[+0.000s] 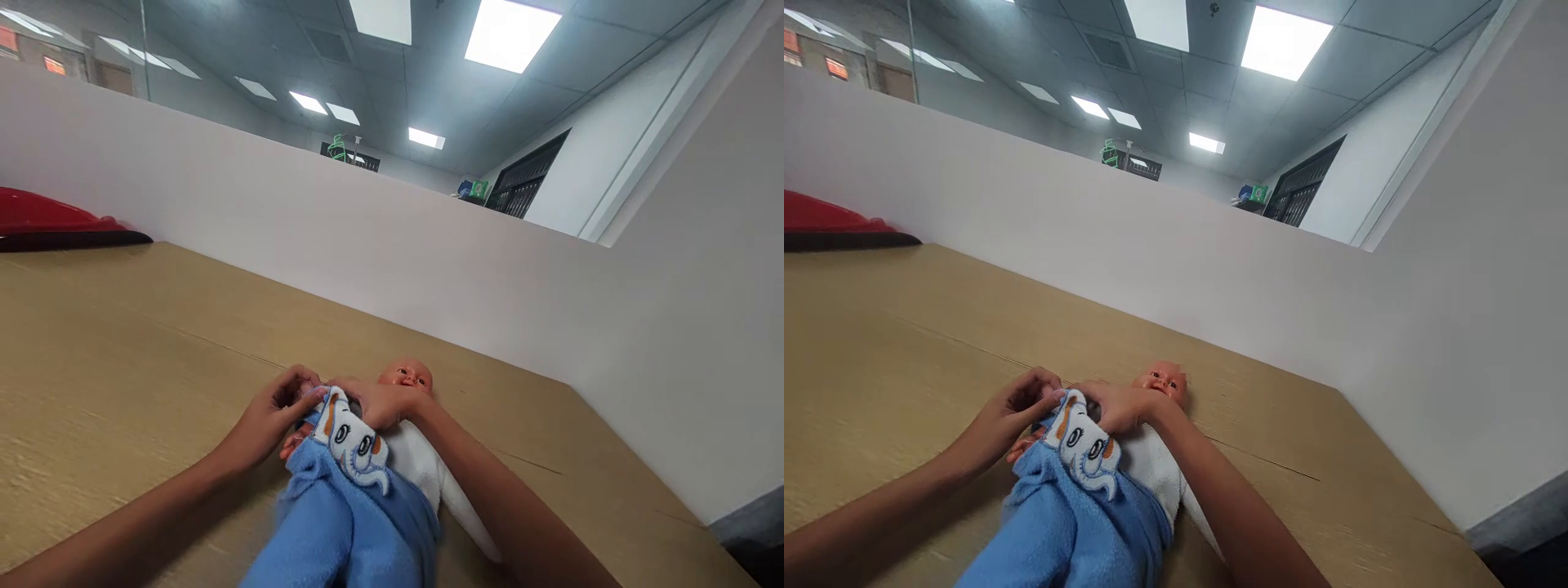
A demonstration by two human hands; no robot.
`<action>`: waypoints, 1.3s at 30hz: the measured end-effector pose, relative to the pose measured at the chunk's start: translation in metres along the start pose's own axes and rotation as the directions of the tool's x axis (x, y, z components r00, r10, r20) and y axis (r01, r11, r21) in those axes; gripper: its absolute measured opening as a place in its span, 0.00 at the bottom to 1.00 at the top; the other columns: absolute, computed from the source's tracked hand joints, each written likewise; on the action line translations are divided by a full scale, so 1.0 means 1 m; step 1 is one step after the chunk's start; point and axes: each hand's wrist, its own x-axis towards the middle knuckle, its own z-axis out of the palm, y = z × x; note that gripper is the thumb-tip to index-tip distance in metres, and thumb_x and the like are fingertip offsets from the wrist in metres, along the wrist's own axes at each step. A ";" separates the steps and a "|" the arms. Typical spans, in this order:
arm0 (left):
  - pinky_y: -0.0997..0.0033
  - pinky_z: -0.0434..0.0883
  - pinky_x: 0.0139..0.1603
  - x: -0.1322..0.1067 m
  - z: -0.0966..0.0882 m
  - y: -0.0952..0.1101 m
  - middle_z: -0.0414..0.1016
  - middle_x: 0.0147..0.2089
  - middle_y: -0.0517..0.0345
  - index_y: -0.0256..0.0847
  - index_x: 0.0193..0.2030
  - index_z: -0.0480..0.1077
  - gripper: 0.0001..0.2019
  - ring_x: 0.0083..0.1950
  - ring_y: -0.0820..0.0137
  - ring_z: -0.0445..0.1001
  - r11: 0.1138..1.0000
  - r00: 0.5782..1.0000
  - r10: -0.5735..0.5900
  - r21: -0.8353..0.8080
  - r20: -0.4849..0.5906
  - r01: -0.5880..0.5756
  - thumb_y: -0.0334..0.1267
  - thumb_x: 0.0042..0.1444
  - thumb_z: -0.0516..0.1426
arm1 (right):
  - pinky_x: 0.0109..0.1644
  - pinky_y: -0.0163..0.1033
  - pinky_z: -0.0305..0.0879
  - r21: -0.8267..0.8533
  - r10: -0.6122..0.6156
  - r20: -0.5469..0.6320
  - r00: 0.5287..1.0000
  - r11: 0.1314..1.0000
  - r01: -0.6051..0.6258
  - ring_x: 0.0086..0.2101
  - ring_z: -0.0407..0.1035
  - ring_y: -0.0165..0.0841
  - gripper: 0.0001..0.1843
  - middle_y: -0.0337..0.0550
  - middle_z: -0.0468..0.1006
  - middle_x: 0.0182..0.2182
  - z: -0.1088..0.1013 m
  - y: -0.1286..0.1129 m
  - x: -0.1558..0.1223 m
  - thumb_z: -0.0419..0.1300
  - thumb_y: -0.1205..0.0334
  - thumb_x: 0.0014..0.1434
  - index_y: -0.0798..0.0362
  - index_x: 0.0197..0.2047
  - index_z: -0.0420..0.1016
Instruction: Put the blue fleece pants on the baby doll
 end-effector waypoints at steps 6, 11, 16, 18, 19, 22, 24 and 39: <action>0.71 0.67 0.35 0.001 -0.003 0.004 0.70 0.32 0.65 0.42 0.41 0.73 0.25 0.34 0.69 0.68 1.000 1.000 -0.019 -0.007 0.020 0.020 0.63 0.58 0.69 | 0.50 0.41 0.68 -0.080 0.016 -0.252 0.967 0.996 -0.038 0.46 0.73 0.39 0.15 0.40 0.82 0.45 0.012 -0.007 -0.002 0.69 0.67 0.55 0.48 0.47 0.81; 0.69 0.68 0.40 0.008 -0.010 0.003 0.73 0.35 0.62 0.42 0.41 0.73 0.25 0.38 0.65 0.71 0.998 0.996 -0.058 0.017 0.072 0.056 0.63 0.57 0.68 | 0.54 0.42 0.67 -0.116 0.020 -0.335 0.942 0.991 -0.063 0.48 0.74 0.40 0.14 0.41 0.83 0.45 0.020 -0.009 0.002 0.71 0.69 0.55 0.49 0.45 0.81; 0.67 0.67 0.41 0.017 -0.021 -0.006 0.73 0.37 0.60 0.42 0.39 0.72 0.29 0.40 0.63 0.71 0.984 0.976 -0.147 0.124 0.162 0.128 0.69 0.53 0.67 | 0.49 0.40 0.68 -0.107 0.032 -0.333 0.942 0.992 -0.072 0.44 0.75 0.38 0.14 0.41 0.84 0.43 0.023 -0.001 0.009 0.72 0.71 0.56 0.50 0.46 0.83; 0.66 0.67 0.42 0.017 -0.026 -0.008 0.73 0.38 0.60 0.43 0.40 0.71 0.33 0.41 0.61 0.71 0.970 0.962 -0.197 0.180 0.190 0.163 0.73 0.51 0.66 | 0.47 0.39 0.69 -0.098 0.043 -0.311 0.949 0.992 -0.077 0.42 0.76 0.37 0.13 0.41 0.84 0.42 0.023 0.002 0.010 0.72 0.70 0.57 0.50 0.45 0.84; 0.65 0.68 0.43 0.017 -0.028 -0.009 0.73 0.39 0.59 0.43 0.41 0.71 0.34 0.42 0.60 0.71 0.960 0.951 -0.229 0.210 0.207 0.186 0.75 0.51 0.65 | 0.47 0.38 0.69 -0.094 0.047 -0.298 0.954 0.993 -0.078 0.43 0.76 0.37 0.12 0.41 0.84 0.42 0.022 0.003 0.009 0.72 0.69 0.58 0.50 0.46 0.84; 0.60 0.71 0.47 0.012 -0.034 -0.005 0.76 0.40 0.56 0.42 0.42 0.72 0.37 0.45 0.57 0.73 0.916 0.888 -0.356 0.297 0.290 0.271 0.79 0.53 0.61 | 0.53 0.38 0.71 -0.086 0.046 -0.256 0.965 0.994 -0.071 0.48 0.77 0.38 0.15 0.42 0.85 0.47 0.015 0.002 0.002 0.72 0.69 0.58 0.49 0.49 0.85; 0.59 0.73 0.45 0.009 -0.036 0.002 0.77 0.38 0.56 0.42 0.43 0.70 0.37 0.41 0.56 0.75 0.883 0.823 -0.443 0.335 0.355 0.330 0.80 0.54 0.59 | 0.59 0.39 0.71 -0.087 0.055 -0.237 0.970 0.993 -0.077 0.53 0.77 0.37 0.16 0.43 0.85 0.52 0.006 0.000 -0.004 0.71 0.70 0.59 0.50 0.51 0.84; 0.64 0.70 0.37 -0.002 -0.025 0.001 0.70 0.37 0.62 0.43 0.54 0.58 0.33 0.37 0.61 0.70 0.870 0.838 -0.414 0.425 0.355 0.250 0.67 0.54 0.58 | 0.55 0.45 0.65 -0.335 0.286 -0.459 0.841 0.821 -0.462 0.55 0.77 0.46 0.13 0.52 0.87 0.52 0.034 -0.067 0.018 0.65 0.53 0.70 0.51 0.51 0.82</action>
